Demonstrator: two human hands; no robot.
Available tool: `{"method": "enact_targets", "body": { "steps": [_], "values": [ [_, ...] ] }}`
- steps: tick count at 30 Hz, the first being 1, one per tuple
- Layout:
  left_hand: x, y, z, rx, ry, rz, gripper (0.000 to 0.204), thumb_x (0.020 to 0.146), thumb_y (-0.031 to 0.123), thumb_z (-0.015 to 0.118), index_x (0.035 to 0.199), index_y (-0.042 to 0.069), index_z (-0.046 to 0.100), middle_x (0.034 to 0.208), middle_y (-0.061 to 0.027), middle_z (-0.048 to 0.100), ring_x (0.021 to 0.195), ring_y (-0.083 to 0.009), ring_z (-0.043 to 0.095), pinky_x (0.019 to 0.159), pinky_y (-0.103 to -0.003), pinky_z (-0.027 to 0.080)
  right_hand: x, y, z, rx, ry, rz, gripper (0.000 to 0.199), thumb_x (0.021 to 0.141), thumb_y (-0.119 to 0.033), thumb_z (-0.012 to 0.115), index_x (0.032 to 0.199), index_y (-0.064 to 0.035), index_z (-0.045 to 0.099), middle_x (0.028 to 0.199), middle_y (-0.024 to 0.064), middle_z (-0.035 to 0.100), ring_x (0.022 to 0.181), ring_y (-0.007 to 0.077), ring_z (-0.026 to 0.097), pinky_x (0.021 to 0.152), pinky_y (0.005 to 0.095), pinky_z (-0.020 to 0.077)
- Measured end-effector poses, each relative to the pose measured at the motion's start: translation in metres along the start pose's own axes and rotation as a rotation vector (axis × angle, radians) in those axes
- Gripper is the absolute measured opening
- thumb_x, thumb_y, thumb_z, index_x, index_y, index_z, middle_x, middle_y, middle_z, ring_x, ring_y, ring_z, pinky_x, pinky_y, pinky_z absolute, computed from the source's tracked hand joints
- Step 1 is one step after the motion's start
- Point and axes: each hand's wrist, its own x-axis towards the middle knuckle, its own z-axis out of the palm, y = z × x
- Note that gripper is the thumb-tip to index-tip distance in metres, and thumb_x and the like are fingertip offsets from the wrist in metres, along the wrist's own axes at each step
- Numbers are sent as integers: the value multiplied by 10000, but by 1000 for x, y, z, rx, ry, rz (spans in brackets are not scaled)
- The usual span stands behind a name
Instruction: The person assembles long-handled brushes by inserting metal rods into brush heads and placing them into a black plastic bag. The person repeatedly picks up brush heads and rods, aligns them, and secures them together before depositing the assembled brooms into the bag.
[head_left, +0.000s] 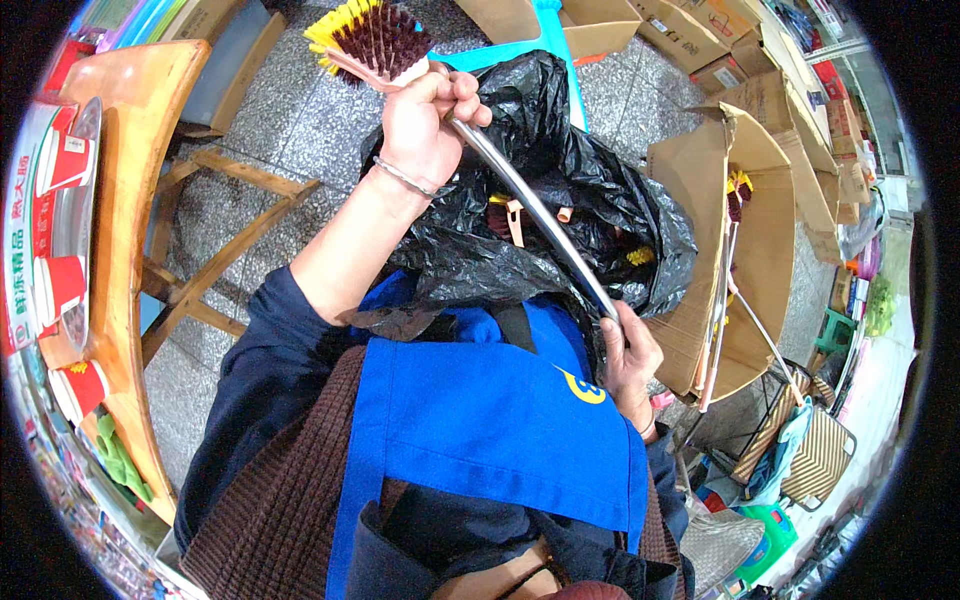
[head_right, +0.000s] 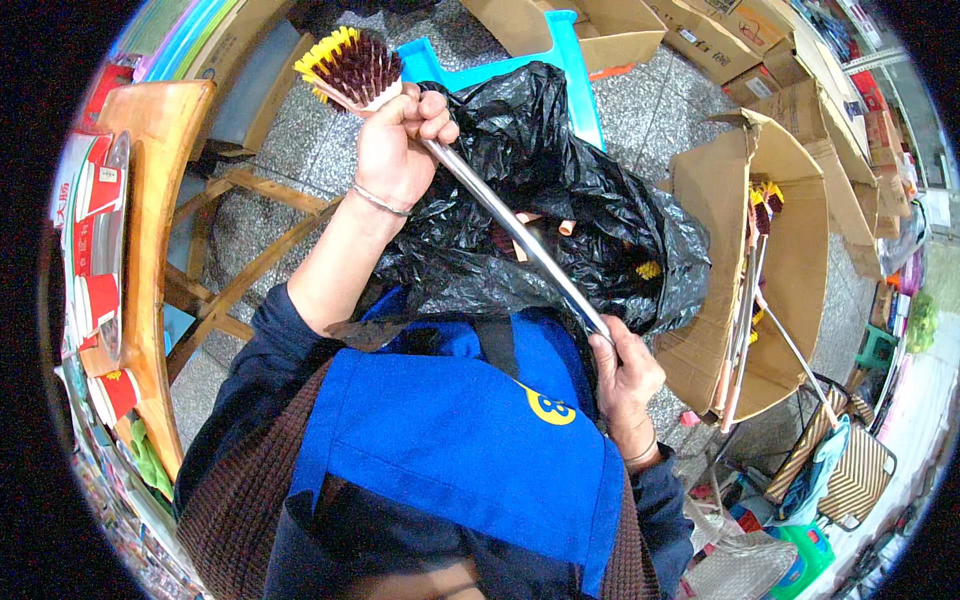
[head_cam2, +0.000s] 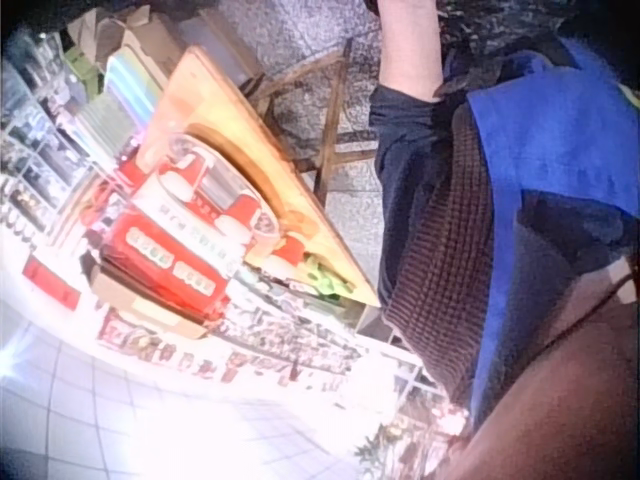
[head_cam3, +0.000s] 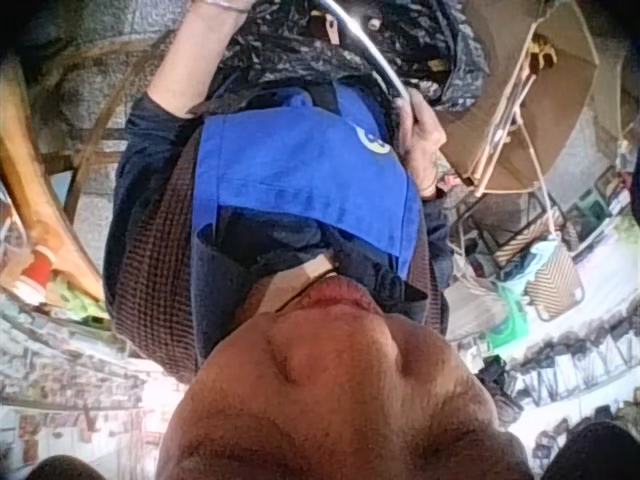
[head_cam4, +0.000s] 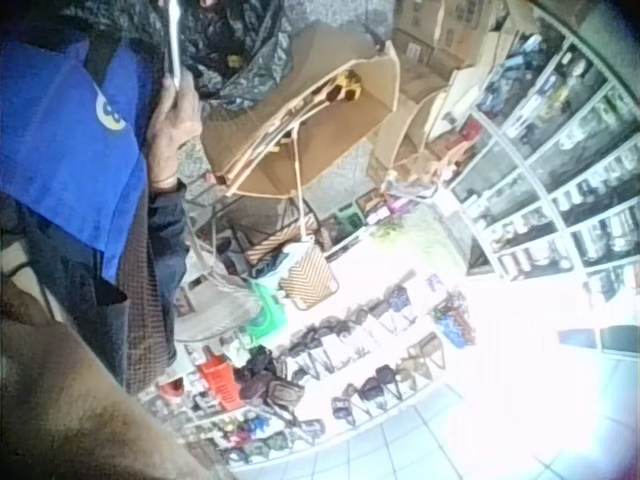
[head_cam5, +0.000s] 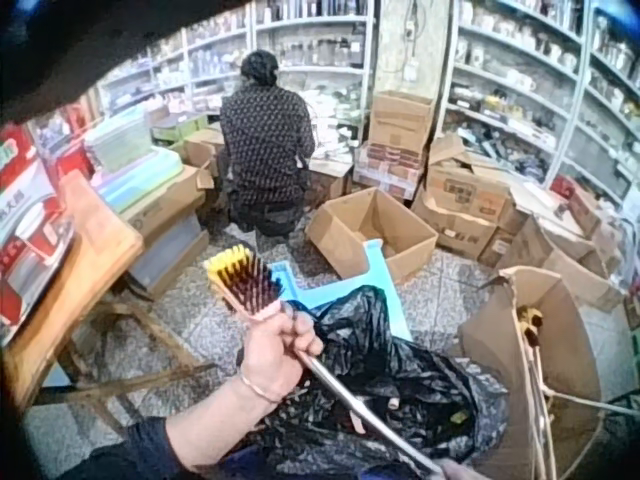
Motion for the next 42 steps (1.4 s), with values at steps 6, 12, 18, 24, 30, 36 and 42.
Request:
{"method": "enact_targets", "body": {
  "steps": [6, 12, 18, 24, 30, 36, 42],
  "values": [
    [0, 1, -6, 133, -5, -65, 56, 820, 51, 446, 816, 106, 456, 725, -54, 492, 630, -183, 484, 690, -388, 468, 6, 4, -13, 874, -644, 850, 308, 913, -284, 601, 1001, 4, 666, 582, -61, 451, 517, 29, 341, 463, 191, 241],
    [2, -3, -11, 136, -1, -91, 62, 808, 46, 459, 815, 108, 460, 699, -36, 462, 613, -179, 466, 711, -410, 483, -7, 11, -2, 555, -235, 497, 189, 876, -150, 662, 971, 13, 671, 772, -35, 595, 685, 52, 480, 598, 199, 400],
    [0, -9, -15, 10, -40, -106, 87, 763, 9, 454, 788, 93, 459, 651, -47, 475, 575, -169, 477, 716, -456, 517, -12, 11, -5, -65, -25, 108, 233, 841, -229, 681, 964, -32, 661, 715, 114, 615, 622, 197, 592, 593, 294, 472],
    [-27, -43, 16, 114, -310, -311, 115, 711, 39, 565, 755, 79, 466, 699, -58, 479, 677, -198, 505, 783, -414, 496, 16, -2, -8, 405, -536, 420, 254, 916, -263, 584, 1038, -44, 626, 681, 7, 544, 613, 100, 483, 563, 247, 418],
    [-52, -60, 45, 490, -584, -556, 179, 700, 47, 645, 863, 38, 571, 837, -29, 568, 778, -119, 528, 714, -260, 442, 40, -31, 1, 1051, -652, 532, 347, 964, -294, 482, 1156, -20, 573, 693, -15, 518, 551, 39, 403, 492, 176, 329],
    [-46, -59, 59, 255, -622, -400, 191, 726, 97, 662, 822, 70, 500, 792, -25, 482, 818, -160, 519, 872, -379, 438, 48, -46, 4, 941, -516, 404, 252, 957, -216, 530, 1108, -27, 597, 706, -48, 497, 587, 19, 392, 516, 166, 325],
    [-43, -63, 45, 424, -265, -454, 85, 769, 24, 541, 848, -2, 557, 831, -114, 627, 642, -181, 614, 649, -305, 533, 66, -49, -18, 467, -62, 116, 202, 875, -151, 655, 1024, -18, 625, 752, -56, 517, 694, 31, 433, 614, 184, 373]
  ]
}}
